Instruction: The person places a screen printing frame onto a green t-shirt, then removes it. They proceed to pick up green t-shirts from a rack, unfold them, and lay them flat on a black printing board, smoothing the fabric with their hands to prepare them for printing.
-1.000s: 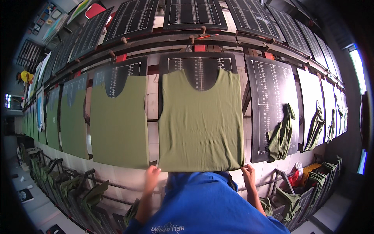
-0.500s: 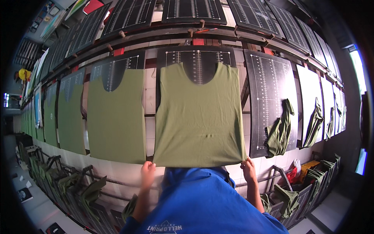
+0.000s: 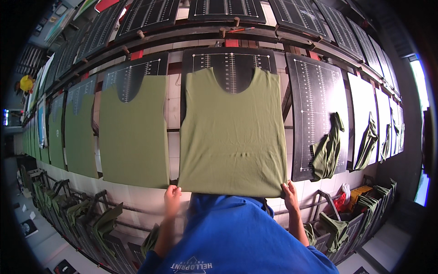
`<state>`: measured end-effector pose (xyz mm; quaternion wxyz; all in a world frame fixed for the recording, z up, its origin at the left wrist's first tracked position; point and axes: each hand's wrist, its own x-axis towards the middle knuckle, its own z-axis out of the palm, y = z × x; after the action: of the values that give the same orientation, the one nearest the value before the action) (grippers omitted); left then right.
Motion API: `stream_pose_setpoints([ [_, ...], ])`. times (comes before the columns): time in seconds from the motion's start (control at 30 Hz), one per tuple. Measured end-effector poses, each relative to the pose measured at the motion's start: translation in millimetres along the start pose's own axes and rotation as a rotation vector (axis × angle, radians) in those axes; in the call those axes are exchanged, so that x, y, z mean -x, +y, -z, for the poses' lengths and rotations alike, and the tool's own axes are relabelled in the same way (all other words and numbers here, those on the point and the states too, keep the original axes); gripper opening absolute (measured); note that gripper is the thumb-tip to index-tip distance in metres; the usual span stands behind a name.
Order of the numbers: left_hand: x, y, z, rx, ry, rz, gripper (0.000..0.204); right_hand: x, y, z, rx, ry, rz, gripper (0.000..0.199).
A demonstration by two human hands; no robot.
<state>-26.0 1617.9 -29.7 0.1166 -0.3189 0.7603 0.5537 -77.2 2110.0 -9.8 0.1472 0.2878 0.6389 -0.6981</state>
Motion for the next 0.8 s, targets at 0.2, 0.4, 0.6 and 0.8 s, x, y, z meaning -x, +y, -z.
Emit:
stream_pose_setpoints([
  [0.2, 2, 1, 1, 0.015, -0.022, -0.002, 0.016, -10, 19, 38, 0.039, -0.131, 0.012, 0.010],
  [0.4, 0, 3, -1, 0.001, -0.008, 0.017, 0.017, -12, 16, 32, 0.386, -0.081, -0.030, 0.024],
  [0.6, 2, -3, -3, 0.009, 0.027, 0.008, 0.017, -16, 10, 53, 0.635, -0.095, -0.077, 0.028],
  [0.8, 6, -4, -8, -0.002, 0.105, 0.041, 0.020, -25, -18, 70, 0.705, -0.219, -0.217, 0.040],
])
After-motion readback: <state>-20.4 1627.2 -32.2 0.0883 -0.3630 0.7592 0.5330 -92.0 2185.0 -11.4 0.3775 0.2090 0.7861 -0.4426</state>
